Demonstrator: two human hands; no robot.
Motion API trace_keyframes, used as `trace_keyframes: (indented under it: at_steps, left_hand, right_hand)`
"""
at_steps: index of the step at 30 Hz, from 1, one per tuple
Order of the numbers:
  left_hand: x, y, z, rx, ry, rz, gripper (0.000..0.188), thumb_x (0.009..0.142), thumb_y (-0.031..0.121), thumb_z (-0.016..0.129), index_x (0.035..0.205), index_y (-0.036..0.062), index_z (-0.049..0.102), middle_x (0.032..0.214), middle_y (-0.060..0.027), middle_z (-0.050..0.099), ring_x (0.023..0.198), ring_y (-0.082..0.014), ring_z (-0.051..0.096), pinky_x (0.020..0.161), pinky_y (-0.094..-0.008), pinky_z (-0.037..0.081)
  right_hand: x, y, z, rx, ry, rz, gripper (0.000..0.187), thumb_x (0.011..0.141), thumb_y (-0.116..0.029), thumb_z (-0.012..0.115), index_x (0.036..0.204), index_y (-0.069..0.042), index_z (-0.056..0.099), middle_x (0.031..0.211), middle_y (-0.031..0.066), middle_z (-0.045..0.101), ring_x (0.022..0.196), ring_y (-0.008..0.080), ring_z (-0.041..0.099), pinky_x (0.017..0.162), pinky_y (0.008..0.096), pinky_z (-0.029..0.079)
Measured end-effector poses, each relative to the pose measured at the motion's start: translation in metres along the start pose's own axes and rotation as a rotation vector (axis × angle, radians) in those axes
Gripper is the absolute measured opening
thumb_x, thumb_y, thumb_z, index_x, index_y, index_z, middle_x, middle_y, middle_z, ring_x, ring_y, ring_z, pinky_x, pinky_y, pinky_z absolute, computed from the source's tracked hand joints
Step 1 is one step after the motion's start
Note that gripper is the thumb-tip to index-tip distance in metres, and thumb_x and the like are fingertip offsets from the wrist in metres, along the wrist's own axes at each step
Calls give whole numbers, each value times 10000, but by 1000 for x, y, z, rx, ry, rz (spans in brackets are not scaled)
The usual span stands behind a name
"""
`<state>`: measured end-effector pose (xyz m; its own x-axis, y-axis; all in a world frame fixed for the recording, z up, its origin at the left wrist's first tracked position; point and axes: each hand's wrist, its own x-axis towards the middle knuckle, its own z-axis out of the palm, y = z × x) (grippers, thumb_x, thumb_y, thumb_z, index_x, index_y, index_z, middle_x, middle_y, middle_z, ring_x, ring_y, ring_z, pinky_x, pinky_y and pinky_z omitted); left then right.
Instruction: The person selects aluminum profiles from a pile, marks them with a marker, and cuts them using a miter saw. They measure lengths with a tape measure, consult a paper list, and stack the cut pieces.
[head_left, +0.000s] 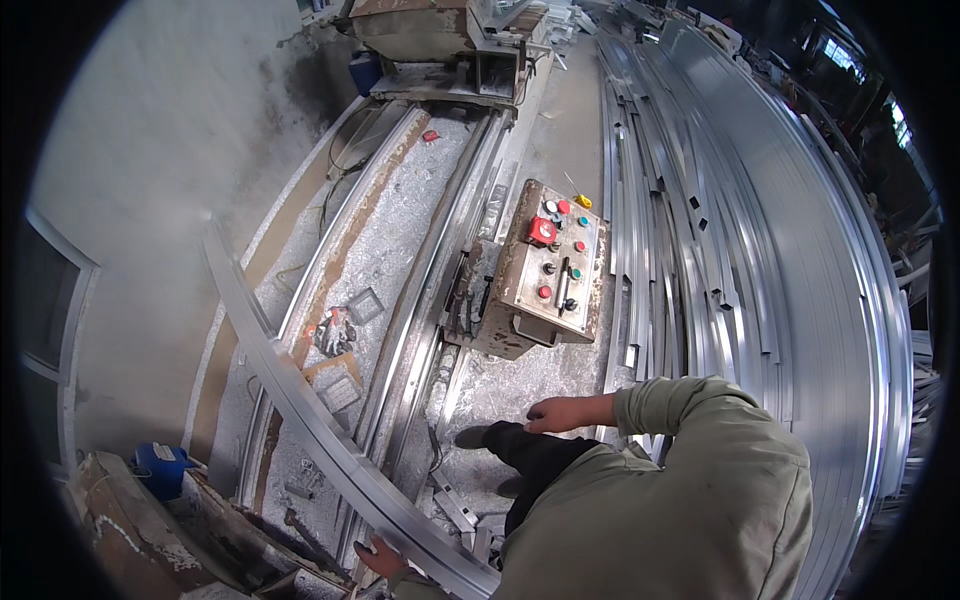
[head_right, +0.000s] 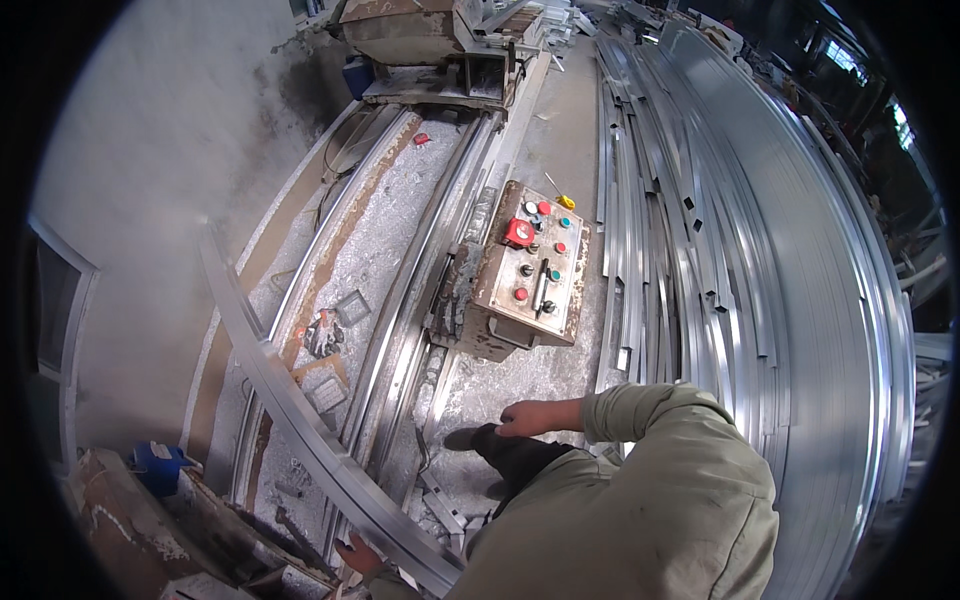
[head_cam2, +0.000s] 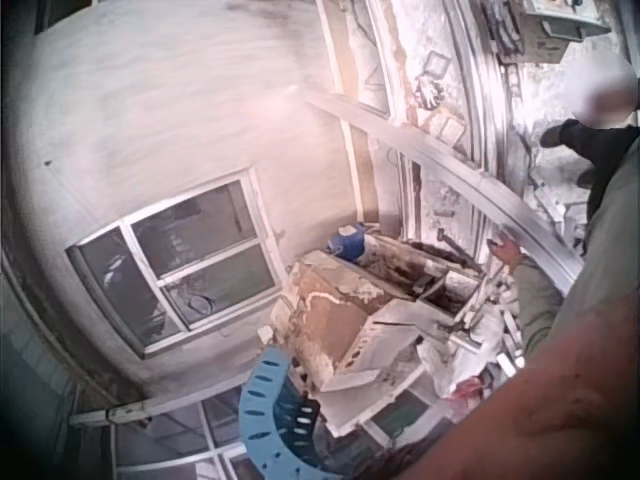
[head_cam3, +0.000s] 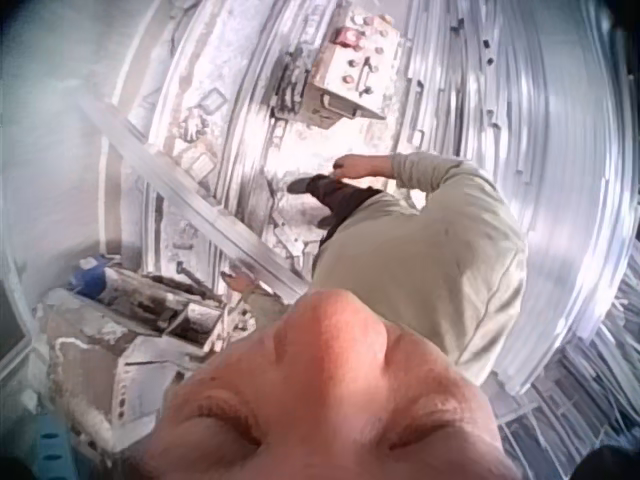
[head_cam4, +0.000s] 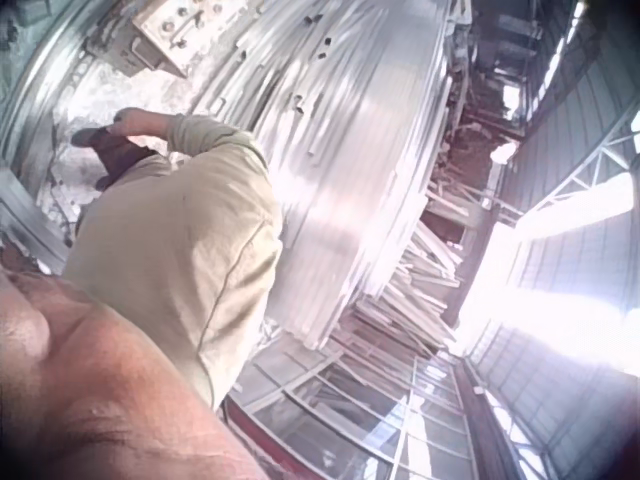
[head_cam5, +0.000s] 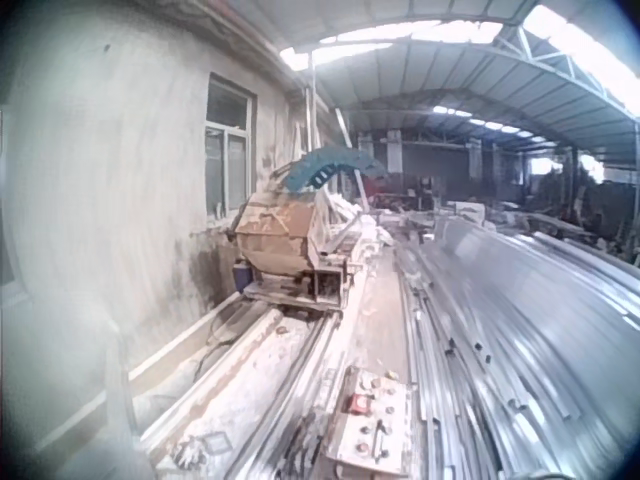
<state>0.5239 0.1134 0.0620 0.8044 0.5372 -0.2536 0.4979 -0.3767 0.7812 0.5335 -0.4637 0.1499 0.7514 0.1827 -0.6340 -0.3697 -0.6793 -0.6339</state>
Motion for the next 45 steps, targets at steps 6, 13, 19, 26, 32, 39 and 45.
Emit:
trace_keyframes:
  at_steps: [6,13,19,26,32,39,45]
  left_hand:
    - [-49,-25,-29,-83,-26,15,800,1039,288,661,1644,-62,272,1592,-316,442,1411,-383,533,1134,-444,477]
    - [-162,-39,-20,101,46,-174,762,994,304,689,1575,-72,369,1347,-290,627,1081,-363,689,910,-462,573]
    - [-208,-21,40,320,162,-208,703,971,333,703,1482,-96,482,1423,-327,580,1254,-435,616,1062,-506,503]
    - [-210,112,230,38,389,257,608,1007,332,686,1400,-118,570,1348,-301,644,1246,-426,621,1110,-485,477]
    - [-306,448,429,-268,-138,574,525,1090,143,537,1562,-55,423,1559,-238,493,1362,-335,538,1164,-451,420]
    - [-354,598,577,-427,-451,723,571,1081,159,595,1582,-30,397,1551,-203,507,1336,-306,555,1117,-427,447]
    - [-330,666,693,-481,-500,699,548,1076,93,590,1579,-19,402,1547,-190,518,1334,-293,558,1101,-410,470]
  right_hand:
    - [-87,21,-32,37,99,23,599,1005,-506,599,1266,22,712,1239,276,723,1167,426,688,1019,488,526]
    - [-140,1,-93,64,65,-118,606,1022,-490,607,1333,28,654,1274,272,707,1196,426,675,1025,481,524]
    - [-154,55,-171,85,34,-266,609,1044,-489,612,1373,23,628,1314,264,695,1228,423,663,1045,476,517]
    - [-196,179,-325,136,153,-248,570,1051,-457,599,1401,-7,622,1312,264,699,1220,439,665,1037,494,527]
    - [-243,291,-431,115,449,-174,554,1059,-452,591,1376,1,632,1277,270,708,1194,452,671,1025,498,534]
    - [-247,336,-522,97,496,-158,562,1066,-457,588,1376,10,622,1235,266,718,1165,458,677,998,501,540]
    - [-213,336,-635,0,347,-221,541,1064,-435,609,1395,-8,619,1313,241,691,1216,439,657,1017,496,528]
